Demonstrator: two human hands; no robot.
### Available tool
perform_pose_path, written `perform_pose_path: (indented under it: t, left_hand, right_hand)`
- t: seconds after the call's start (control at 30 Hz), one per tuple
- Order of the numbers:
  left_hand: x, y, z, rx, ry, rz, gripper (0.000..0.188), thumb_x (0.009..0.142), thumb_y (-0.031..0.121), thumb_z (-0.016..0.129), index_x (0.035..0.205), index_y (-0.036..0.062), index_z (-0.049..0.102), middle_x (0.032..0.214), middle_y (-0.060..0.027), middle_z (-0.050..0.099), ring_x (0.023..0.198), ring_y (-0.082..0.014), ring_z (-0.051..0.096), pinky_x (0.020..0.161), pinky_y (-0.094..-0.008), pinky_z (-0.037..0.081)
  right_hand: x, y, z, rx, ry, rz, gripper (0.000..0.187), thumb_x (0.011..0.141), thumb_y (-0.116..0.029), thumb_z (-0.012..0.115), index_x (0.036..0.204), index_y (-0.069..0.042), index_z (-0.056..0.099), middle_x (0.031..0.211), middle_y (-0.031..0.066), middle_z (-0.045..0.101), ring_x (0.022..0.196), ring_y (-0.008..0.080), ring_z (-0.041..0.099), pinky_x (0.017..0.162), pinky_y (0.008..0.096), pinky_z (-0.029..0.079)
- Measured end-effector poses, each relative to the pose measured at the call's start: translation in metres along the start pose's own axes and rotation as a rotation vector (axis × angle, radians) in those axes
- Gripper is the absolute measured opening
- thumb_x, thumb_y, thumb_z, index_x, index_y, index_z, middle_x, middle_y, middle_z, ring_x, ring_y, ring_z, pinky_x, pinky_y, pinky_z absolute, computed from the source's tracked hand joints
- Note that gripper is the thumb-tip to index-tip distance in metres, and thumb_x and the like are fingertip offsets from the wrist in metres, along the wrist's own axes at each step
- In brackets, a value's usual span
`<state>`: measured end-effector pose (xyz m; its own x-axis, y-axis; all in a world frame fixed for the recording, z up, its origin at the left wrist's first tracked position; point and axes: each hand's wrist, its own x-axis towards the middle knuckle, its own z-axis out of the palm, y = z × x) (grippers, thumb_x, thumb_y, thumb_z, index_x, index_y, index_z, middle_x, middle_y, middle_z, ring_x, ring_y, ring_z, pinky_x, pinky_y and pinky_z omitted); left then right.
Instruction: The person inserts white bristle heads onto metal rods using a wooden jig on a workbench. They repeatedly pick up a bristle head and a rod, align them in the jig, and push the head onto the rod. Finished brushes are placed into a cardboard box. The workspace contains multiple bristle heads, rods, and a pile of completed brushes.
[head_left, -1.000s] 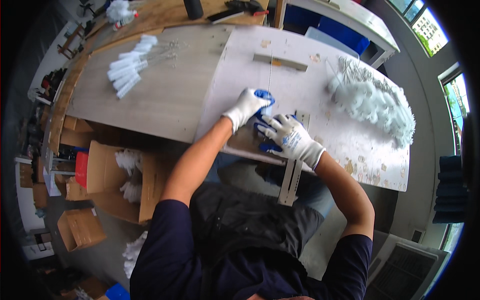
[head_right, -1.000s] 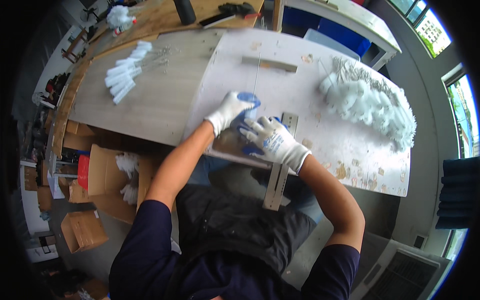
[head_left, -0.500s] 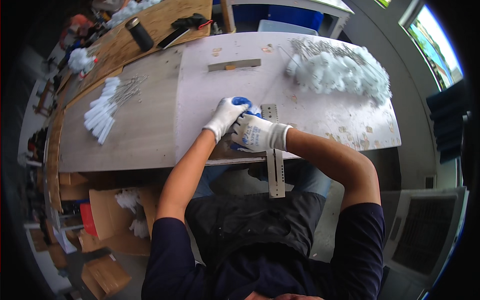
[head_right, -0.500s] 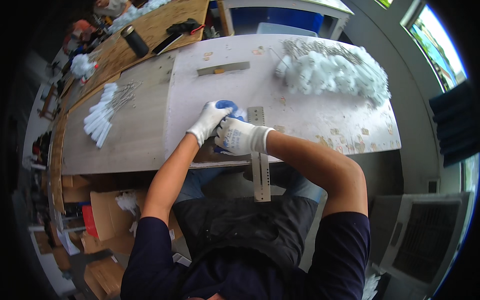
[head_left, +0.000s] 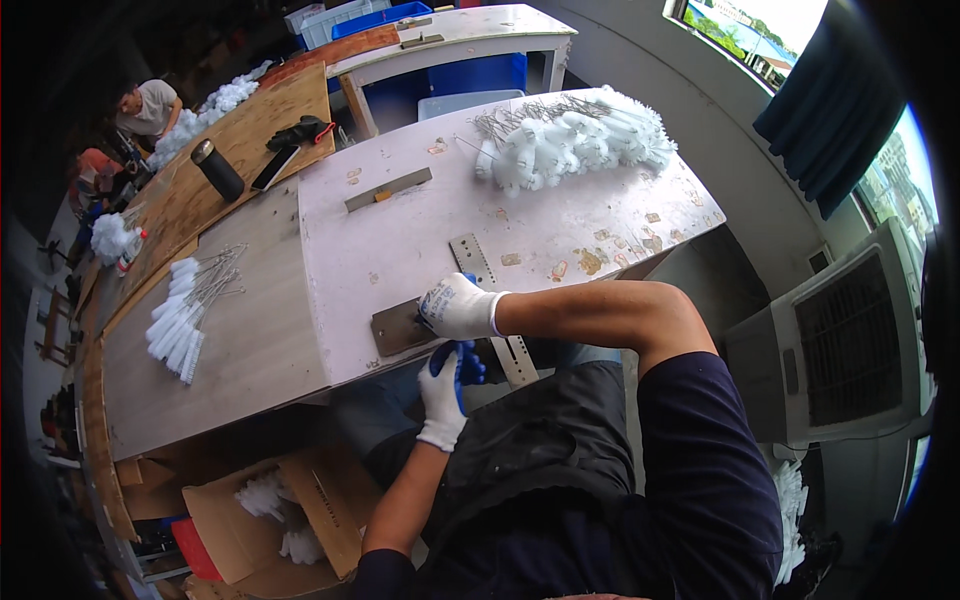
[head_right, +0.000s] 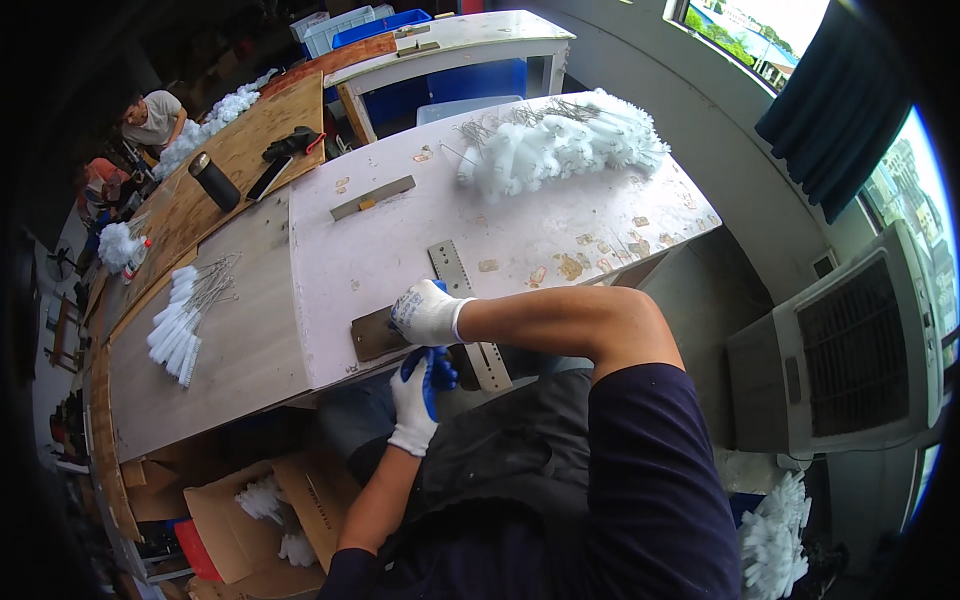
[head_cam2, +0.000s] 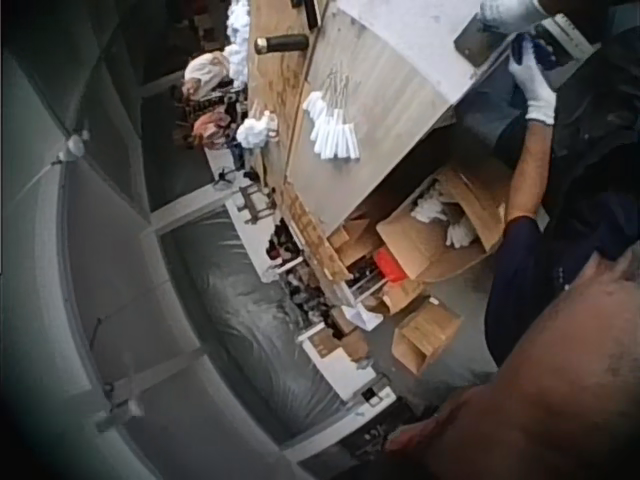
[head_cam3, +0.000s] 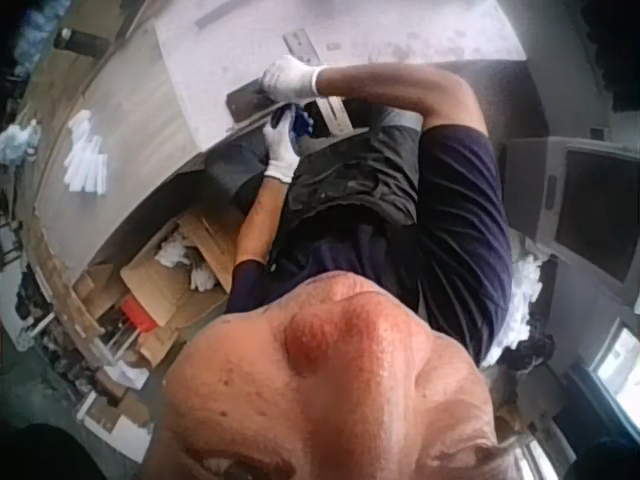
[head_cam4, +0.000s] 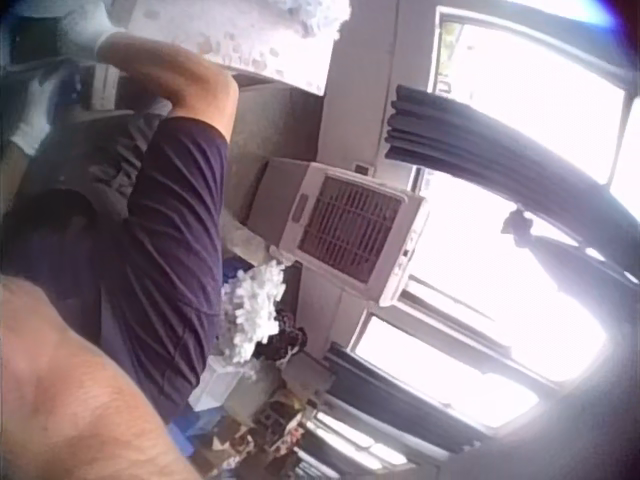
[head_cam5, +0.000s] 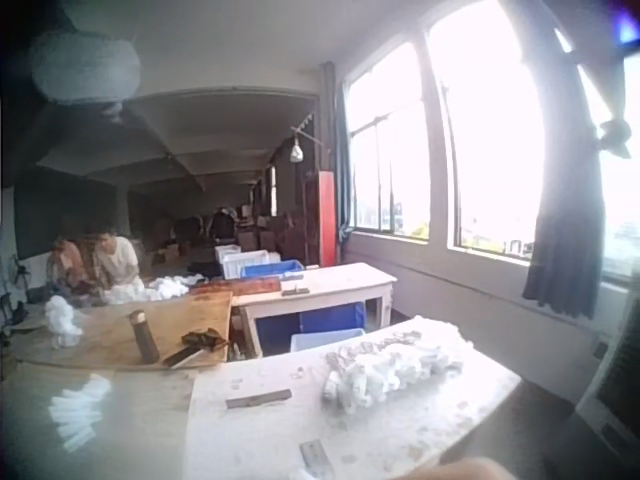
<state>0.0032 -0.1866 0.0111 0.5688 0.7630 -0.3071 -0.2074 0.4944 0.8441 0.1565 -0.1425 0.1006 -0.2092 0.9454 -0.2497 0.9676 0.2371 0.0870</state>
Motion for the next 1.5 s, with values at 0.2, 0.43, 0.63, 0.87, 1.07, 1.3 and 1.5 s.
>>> perform_pose_path:
  t: [0.2,0.43,0.63,0.87,1.07,1.3,1.5]
  left_hand:
    - [0.015,-0.032,0.024,-0.301,-0.090,-0.050,0.036,0.106,0.029,0.056,0.130,0.0021,0.059,0.105,-0.0106,0.073,0.087,-0.0238,0.074,0.078,-0.0373,0.061]
    - [0.014,-0.034,0.005,-0.734,-0.320,-0.181,0.025,0.106,0.031,0.054,0.111,0.0077,0.062,0.078,-0.0006,0.057,0.060,-0.0134,0.052,0.055,-0.0288,0.041]
    - [-0.008,0.038,-0.065,-0.244,-0.149,-0.301,0.026,0.106,0.023,0.055,0.090,0.0028,0.062,0.061,0.0056,0.041,0.049,-0.0048,0.038,0.045,-0.0226,0.027]
    - [0.002,0.071,-0.086,-0.004,-0.206,-0.360,0.030,0.106,0.020,0.053,0.088,-0.0015,0.065,0.062,0.0056,0.046,0.049,-0.0034,0.040,0.045,-0.0215,0.030]
    - [0.020,0.086,-0.101,0.339,-0.281,-0.324,0.024,0.103,0.018,0.058,0.092,-0.0017,0.068,0.065,0.0034,0.053,0.058,-0.0028,0.044,0.052,-0.0216,0.034]
    - [-0.009,0.112,-0.093,1.350,0.050,0.683,0.027,0.087,0.006,0.072,0.113,0.0005,0.068,0.102,-0.0170,0.069,0.094,-0.0370,0.067,0.086,-0.0423,0.054]
    - [-0.050,0.074,-0.081,0.553,0.293,0.263,0.036,0.099,-0.001,0.059,0.135,0.0007,0.061,0.120,-0.0141,0.069,0.095,-0.0215,0.070,0.081,-0.0313,0.057]
  right_hand:
    - [0.003,-0.018,0.003,0.232,-0.055,0.232,0.029,0.097,-0.024,0.057,0.107,-0.008,0.078,0.106,0.0158,0.077,0.096,0.0325,0.076,0.079,0.0467,0.058]
    - [0.008,-0.033,-0.003,0.408,0.036,0.322,0.048,0.103,-0.039,0.050,0.105,0.001,0.076,0.101,0.0227,0.075,0.097,0.0382,0.074,0.086,0.0476,0.057]
    - [0.004,0.001,0.024,0.818,-0.010,0.345,0.049,0.102,-0.048,0.059,0.105,-0.001,0.072,0.083,0.0133,0.073,0.070,0.0258,0.072,0.066,0.0411,0.056]
    - [0.004,0.035,0.011,0.280,0.088,-0.107,0.052,0.084,-0.045,0.076,0.113,-0.004,0.064,0.098,0.0153,0.071,0.097,0.0343,0.070,0.089,0.0432,0.055]
    - [0.026,0.024,0.027,0.039,-0.053,-0.106,0.059,0.083,-0.053,0.074,0.108,-0.002,0.062,0.099,0.0144,0.070,0.100,0.0315,0.069,0.087,0.0431,0.055]
    - [0.016,-0.005,0.033,0.179,0.040,0.114,0.044,0.091,-0.043,0.069,0.104,-0.002,0.061,0.093,0.0150,0.072,0.090,0.0306,0.073,0.079,0.0424,0.056]
    - [0.016,-0.025,0.044,0.339,0.103,0.351,0.042,0.086,-0.041,0.074,0.102,-0.004,0.063,0.085,0.0140,0.070,0.084,0.0307,0.072,0.080,0.0438,0.053]
